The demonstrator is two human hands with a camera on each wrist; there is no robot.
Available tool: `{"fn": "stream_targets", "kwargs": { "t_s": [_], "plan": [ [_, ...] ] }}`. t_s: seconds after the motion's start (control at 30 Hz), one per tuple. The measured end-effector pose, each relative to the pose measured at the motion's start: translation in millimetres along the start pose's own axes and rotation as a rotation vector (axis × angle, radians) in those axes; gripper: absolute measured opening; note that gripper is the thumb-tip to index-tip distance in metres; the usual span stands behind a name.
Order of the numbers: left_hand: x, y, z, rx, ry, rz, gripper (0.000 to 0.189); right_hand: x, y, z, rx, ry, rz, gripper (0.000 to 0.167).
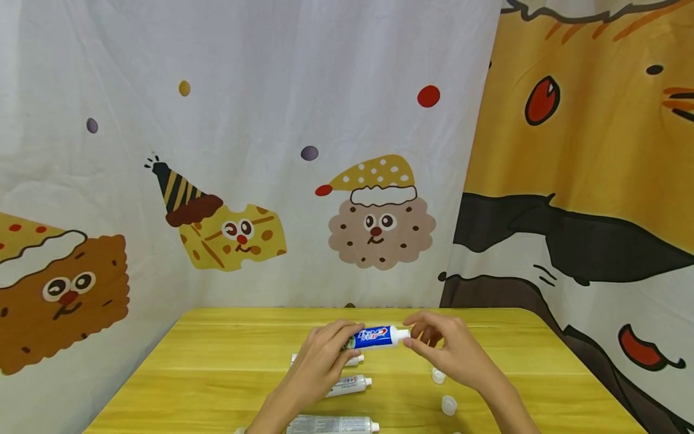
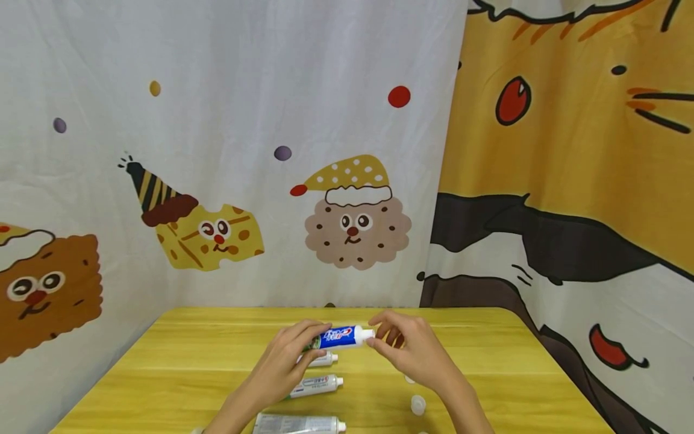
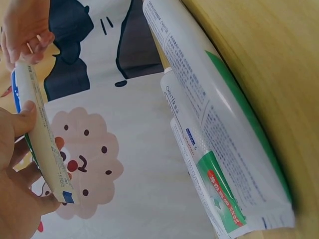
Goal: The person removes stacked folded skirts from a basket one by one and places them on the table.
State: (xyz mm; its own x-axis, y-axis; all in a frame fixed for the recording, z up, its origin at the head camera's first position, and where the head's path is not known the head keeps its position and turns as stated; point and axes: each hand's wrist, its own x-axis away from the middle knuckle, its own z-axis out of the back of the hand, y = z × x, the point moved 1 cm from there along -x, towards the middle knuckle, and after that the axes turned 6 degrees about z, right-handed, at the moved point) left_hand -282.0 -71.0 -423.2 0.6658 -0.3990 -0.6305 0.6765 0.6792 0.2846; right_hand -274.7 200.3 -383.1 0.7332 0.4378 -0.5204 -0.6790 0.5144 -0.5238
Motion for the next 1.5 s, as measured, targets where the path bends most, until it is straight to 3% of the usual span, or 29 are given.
{"fn": "stream_targets", "kwargs": {
  "t_s": [0.27,0.6,0.93,1.5],
  "plan": [
    [0.8,-0.1,0.4,-0.008,0.002,0.002,0.042,-0.4,1.5,-0.5,-0.011,0.008,0.08,0.014],
    [0.3,-1.3,-1.8,-0.026,0.044,-0.043,0.041,-1.0,-0.3,0.5,0.005,-0.006,0.058,0.01],
    [0.2,-0.9,-2.1,-0.021,0.018,-0.037,0.041,-0.9,-0.4,-0.6,-0.013,-0.01,0.056,0.016],
    [0.4,0.2,-1.6,-0.02,0.015,-0.05,0.042,1.5,2.2,-1.6,0.073,0.055,0.173,0.009]
  ]
}}
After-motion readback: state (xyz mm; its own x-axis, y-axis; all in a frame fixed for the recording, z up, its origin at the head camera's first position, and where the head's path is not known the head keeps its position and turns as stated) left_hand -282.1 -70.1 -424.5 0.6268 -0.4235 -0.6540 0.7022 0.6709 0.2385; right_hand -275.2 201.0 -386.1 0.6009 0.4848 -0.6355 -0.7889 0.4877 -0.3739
